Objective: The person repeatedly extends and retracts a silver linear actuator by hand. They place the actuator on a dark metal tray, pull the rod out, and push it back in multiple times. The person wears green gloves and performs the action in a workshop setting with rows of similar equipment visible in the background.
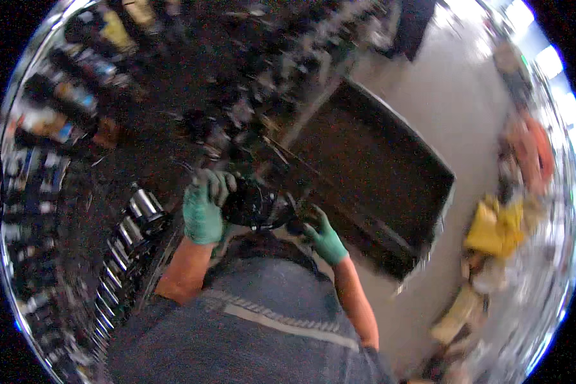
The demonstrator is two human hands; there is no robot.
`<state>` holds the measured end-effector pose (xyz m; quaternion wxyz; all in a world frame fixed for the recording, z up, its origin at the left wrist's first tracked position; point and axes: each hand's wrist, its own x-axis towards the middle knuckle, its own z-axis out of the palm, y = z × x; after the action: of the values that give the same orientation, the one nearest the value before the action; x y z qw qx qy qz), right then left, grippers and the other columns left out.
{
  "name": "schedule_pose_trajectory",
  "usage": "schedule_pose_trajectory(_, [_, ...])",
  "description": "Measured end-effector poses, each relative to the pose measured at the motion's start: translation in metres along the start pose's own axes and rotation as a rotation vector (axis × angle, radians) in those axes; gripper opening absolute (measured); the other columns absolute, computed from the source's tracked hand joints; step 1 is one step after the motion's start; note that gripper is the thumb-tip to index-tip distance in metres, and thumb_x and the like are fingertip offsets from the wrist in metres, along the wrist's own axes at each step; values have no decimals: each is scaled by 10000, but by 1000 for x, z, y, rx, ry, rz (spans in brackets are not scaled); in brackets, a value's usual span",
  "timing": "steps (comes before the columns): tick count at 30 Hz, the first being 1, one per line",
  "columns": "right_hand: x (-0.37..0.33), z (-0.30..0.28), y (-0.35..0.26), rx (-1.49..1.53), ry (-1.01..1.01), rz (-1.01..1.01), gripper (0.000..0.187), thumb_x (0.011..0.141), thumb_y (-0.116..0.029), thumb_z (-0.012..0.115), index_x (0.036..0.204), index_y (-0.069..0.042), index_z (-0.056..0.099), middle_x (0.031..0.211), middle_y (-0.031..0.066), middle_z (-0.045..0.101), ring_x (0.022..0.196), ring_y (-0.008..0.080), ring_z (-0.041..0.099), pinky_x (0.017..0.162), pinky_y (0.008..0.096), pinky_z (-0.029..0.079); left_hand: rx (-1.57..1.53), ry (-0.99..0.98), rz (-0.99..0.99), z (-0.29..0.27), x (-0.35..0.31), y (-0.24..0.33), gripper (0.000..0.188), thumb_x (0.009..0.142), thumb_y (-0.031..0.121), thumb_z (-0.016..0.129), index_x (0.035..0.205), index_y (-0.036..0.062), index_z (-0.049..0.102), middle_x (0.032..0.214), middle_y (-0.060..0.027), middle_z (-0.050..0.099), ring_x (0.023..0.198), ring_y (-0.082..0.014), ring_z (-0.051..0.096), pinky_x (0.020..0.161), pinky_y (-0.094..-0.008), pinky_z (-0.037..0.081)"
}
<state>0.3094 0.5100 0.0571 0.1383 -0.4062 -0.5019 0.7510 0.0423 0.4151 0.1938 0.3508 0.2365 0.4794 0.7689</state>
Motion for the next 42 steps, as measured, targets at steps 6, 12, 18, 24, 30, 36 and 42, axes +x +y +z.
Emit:
schedule_pose_trajectory(6, [-40, -42, -27, -202, 393, 53, 506, 887, 81, 483, 1362, -42, 611, 1115, 100, 735, 852, 163, 703, 721, 306, 588, -146, -25, -235, 32, 13, -62, 481, 1093, 453, 457, 779, 89, 474, 759, -48, 549, 716, -193, 538, 916, -366, 457])
schedule_pose_trajectory(12, [-49, -83, -38, -728, 618, 0, 385, 841, -103, 643, 1216, -39, 698, 1151, 241, 696, 1059, 385, 686, 934, 433, 548, 382, 30, -704, -12, 40, -201, 534, 1043, 598, 466, 1067, 130, 722, 963, -71, 702, 842, -200, 627, 772, -383, 518])
schedule_pose_trajectory(18, [-18, -77, -45, -949, 605, 155, 399, 881, -234, 649, 1242, -68, 691, 1193, 253, 663, 1113, 436, 639, 964, 472, 526, 1126, -107, -714, -41, 70, -255, 635, 1043, 584, 451, 1088, 17, 733, 1080, -203, 733, 1013, -367, 678, 881, -465, 497])
schedule_pose_trajectory(24, [-21, -70, -37, -968, 715, 98, 401, 947, -315, 627, 1258, -64, 667, 1214, 241, 634, 1072, 435, 655, 916, 473, 552, 1184, -426, -699, -49, 77, -223, 614, 1024, 537, 527, 1128, -42, 707, 1068, -236, 729, 1048, -384, 682, 929, -455, 511])
schedule_pose_trajectory(30, [-42, -53, -25, -672, 856, -74, 448, 980, -307, 676, 1354, -78, 582, 1170, 206, 641, 1020, 349, 703, 872, 438, 570, 1124, -569, -284, -20, 46, -201, 555, 1000, 441, 617, 1300, -24, 583, 1238, -227, 663, 1152, -357, 635, 983, -425, 490])
schedule_pose_trajectory(36, [-94, -114, 105, -368, 1208, -138, 472, 968, -288, 696, 1333, -13, 575, 1188, 209, 688, 1035, 321, 685, 908, 398, 538, 1098, -649, -248, 6, 25, -201, 739, 874, 412, 804, 1377, -41, 506, 1290, -231, 625, 1178, -345, 610, 1025, -413, 474])
schedule_pose_trajectory(42, [-178, -171, 144, -435, 1562, 457, 363, 935, -294, 717, 1221, -98, 609, 1000, 183, 733, 852, 333, 718, 756, 451, 558, 1093, -584, -228, 9, 18, -210, 743, 790, 317, 897, 1323, -29, 513, 1238, -199, 635, 1114, -305, 621, 999, -394, 483])
